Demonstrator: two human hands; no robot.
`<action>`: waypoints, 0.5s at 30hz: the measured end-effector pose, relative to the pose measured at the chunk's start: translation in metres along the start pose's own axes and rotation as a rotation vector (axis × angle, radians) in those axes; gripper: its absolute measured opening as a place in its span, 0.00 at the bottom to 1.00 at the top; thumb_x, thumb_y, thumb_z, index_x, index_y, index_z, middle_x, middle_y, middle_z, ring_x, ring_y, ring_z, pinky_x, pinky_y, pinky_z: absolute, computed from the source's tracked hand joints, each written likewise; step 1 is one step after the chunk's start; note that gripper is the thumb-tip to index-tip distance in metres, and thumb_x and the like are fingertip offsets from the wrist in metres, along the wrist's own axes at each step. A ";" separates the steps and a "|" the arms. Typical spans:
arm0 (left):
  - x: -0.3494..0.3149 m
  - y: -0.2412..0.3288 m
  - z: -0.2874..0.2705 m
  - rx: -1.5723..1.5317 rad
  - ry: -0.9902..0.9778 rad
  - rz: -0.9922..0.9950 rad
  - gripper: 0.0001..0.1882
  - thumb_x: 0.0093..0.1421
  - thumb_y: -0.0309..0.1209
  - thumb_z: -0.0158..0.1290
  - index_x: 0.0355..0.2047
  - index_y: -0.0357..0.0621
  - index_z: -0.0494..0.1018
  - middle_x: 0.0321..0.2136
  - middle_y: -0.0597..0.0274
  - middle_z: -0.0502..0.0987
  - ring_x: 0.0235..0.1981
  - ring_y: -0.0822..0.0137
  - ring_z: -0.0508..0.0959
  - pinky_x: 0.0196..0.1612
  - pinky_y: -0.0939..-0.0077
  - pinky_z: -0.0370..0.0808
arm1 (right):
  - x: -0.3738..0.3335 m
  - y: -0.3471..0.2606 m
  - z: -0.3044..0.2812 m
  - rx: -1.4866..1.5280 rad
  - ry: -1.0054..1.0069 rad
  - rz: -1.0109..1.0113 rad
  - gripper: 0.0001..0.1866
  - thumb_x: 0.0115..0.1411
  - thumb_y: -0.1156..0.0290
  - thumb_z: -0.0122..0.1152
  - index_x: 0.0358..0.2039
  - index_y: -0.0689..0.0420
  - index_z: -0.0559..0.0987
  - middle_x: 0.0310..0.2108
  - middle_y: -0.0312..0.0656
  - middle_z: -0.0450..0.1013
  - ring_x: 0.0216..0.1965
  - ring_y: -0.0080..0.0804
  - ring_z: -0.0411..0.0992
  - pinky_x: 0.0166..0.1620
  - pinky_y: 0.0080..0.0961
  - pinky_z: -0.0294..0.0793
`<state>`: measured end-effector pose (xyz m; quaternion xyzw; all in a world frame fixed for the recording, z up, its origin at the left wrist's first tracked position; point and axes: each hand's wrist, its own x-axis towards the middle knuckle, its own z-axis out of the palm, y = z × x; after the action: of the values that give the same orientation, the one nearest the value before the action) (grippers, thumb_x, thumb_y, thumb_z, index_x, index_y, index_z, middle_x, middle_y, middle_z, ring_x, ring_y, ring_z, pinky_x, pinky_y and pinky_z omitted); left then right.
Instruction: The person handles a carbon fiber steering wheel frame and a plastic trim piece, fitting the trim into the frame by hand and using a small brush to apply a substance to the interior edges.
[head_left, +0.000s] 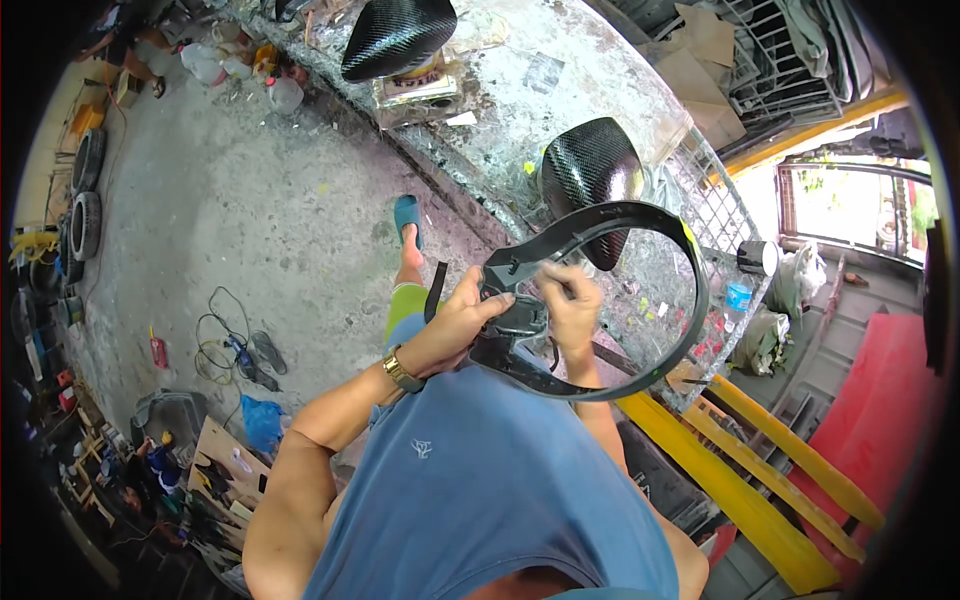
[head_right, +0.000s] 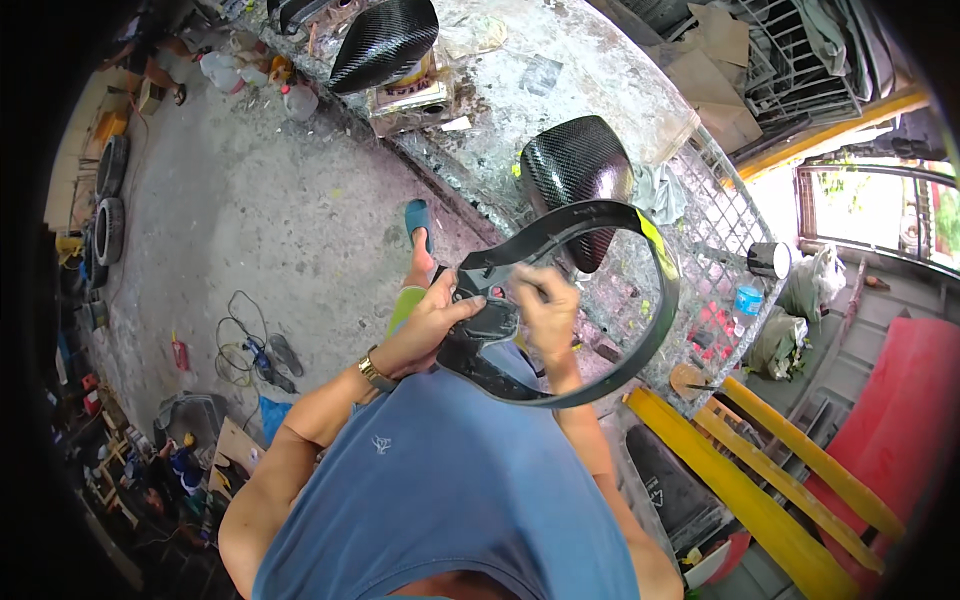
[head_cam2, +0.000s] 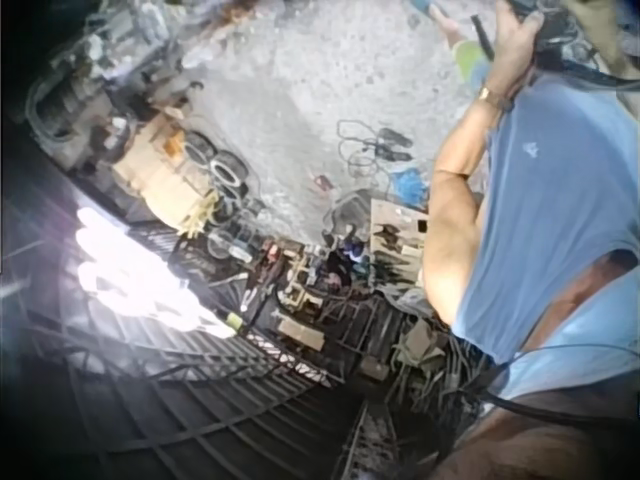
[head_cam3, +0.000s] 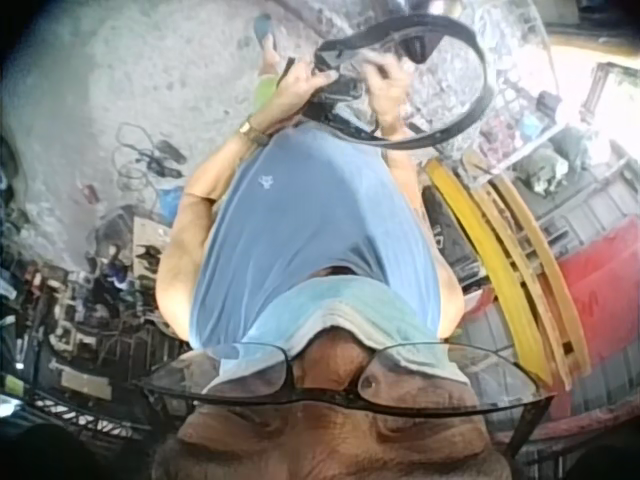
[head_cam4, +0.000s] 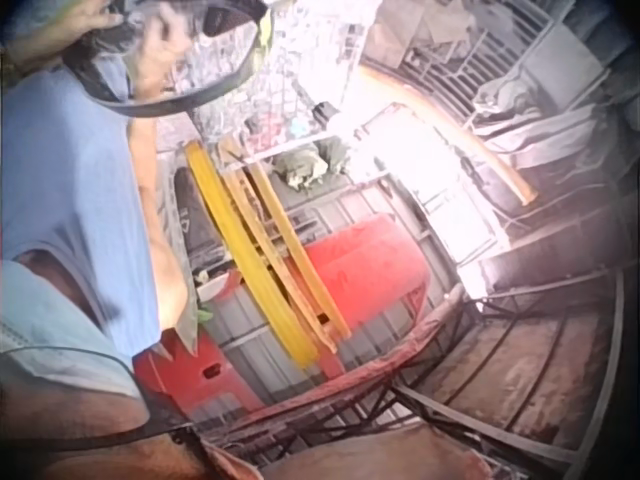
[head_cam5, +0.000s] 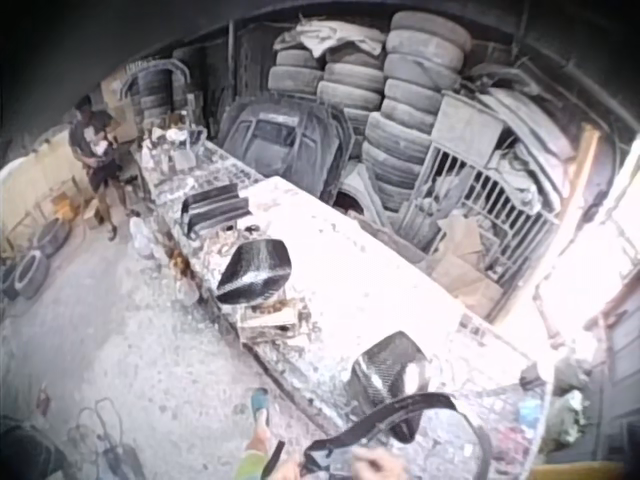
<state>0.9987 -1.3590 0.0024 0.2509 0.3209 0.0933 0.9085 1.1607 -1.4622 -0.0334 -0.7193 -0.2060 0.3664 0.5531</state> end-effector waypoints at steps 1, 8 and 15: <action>0.001 -0.002 -0.002 0.002 0.000 0.002 0.27 0.64 0.25 0.50 0.61 0.35 0.54 0.54 0.54 0.68 0.54 0.68 0.72 0.55 0.72 0.71 | -0.004 0.003 0.007 -0.009 -0.109 -0.132 0.08 0.55 0.85 0.62 0.36 0.64 0.82 0.31 0.41 0.79 0.35 0.25 0.77 0.41 0.20 0.74; -0.002 -0.004 -0.005 -0.031 0.030 -0.007 0.25 0.64 0.25 0.50 0.59 0.34 0.55 0.51 0.54 0.69 0.51 0.72 0.73 0.52 0.75 0.72 | -0.002 0.006 0.008 -0.081 -0.285 -0.213 0.07 0.54 0.84 0.62 0.35 0.66 0.81 0.32 0.43 0.79 0.36 0.26 0.77 0.41 0.22 0.75; -0.010 0.004 0.003 0.015 0.018 0.008 0.24 0.64 0.25 0.50 0.58 0.33 0.55 0.49 0.55 0.70 0.49 0.74 0.73 0.50 0.78 0.72 | -0.008 -0.025 -0.018 -0.113 -0.075 -0.314 0.09 0.56 0.82 0.62 0.38 0.61 0.79 0.20 0.34 0.73 0.16 0.14 0.65 0.19 0.15 0.60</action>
<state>0.9927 -1.3602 0.0113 0.2581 0.3286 0.0966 0.9034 1.1721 -1.4720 -0.0052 -0.6939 -0.3567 0.2899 0.5543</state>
